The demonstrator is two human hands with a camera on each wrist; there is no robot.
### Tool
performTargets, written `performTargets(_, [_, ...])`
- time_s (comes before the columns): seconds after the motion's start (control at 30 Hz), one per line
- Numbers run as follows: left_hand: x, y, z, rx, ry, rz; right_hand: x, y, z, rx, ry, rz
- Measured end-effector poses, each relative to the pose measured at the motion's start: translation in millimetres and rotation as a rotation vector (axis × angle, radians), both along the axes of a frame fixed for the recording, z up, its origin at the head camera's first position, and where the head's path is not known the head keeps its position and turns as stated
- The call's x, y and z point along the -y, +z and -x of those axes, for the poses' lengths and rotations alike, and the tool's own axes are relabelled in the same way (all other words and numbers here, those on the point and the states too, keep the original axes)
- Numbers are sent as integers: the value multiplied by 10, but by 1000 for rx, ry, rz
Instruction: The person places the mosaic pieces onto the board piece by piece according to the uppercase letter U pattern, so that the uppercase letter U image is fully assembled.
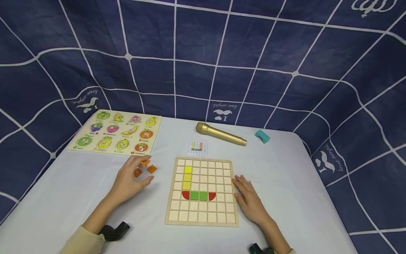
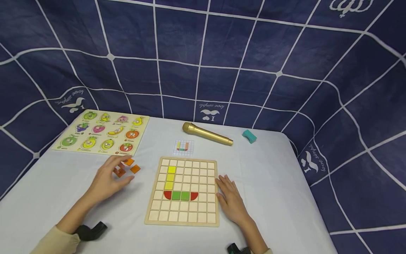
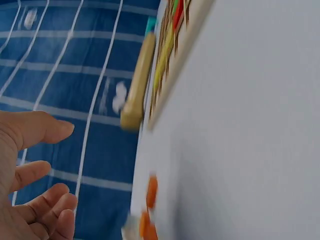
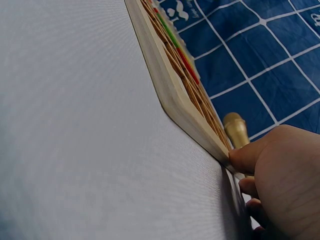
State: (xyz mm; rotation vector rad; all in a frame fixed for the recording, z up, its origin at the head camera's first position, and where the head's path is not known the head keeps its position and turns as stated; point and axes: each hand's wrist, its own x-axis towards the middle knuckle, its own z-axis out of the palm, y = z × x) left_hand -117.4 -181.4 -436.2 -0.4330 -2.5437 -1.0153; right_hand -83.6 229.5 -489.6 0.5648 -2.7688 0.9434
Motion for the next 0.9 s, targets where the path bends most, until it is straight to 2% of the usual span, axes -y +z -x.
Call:
performTargets(0.13, [219,-102,23,36,92,19,5,-10,4,1,2,0])
performTargets(0.27, [321,-219,42,87,129,17,11,-8,6,7,3,6])
performTargets(0.6, [402,-463,93,166,186,29,9,3,9,6,1,5])
performTargets(0.9, [395,-523,110,188,237,63,-1,6,1,-3,-2,-3])
